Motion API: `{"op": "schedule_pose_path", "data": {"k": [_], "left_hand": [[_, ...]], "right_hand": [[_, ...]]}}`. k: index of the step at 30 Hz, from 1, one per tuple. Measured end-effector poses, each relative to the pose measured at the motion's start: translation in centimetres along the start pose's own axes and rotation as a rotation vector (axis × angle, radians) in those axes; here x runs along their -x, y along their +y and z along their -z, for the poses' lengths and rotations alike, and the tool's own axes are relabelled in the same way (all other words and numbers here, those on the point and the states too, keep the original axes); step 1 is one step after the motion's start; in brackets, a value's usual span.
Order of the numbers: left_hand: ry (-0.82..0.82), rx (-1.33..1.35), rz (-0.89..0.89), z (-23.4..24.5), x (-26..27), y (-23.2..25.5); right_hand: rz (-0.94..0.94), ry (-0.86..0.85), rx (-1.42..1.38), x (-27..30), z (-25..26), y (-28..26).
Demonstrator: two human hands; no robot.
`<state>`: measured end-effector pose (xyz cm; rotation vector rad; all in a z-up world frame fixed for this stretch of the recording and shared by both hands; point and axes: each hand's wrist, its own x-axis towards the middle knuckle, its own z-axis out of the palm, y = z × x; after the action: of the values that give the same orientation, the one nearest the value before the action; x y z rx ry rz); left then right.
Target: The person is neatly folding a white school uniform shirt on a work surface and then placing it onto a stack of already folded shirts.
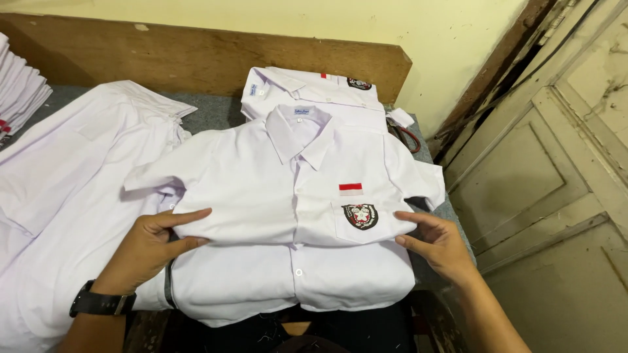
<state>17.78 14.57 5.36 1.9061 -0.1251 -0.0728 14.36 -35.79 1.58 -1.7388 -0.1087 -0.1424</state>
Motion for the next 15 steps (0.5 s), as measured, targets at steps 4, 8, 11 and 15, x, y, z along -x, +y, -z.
{"op": "schedule_pose_path", "data": {"k": [4, 8, 11, 15], "left_hand": [[-0.01, -0.058, -0.038, 0.5, 1.1, 3.0], [0.055, 0.037, 0.016, 0.8, 1.7, 4.8], [0.088, -0.093, 0.033, 0.3, 2.0, 5.7], [0.161, -0.3, -0.086, -0.3, 1.7, 4.9]], "right_hand": [[0.013, -0.011, 0.038, 0.3, -0.1, -1.4], [0.098, 0.157, -0.085, 0.5, 0.1, -3.3], [0.142, 0.202, 0.022, 0.8, 0.1, -4.1], [0.225, 0.185, 0.325, 1.0, 0.6, -4.0]]}}
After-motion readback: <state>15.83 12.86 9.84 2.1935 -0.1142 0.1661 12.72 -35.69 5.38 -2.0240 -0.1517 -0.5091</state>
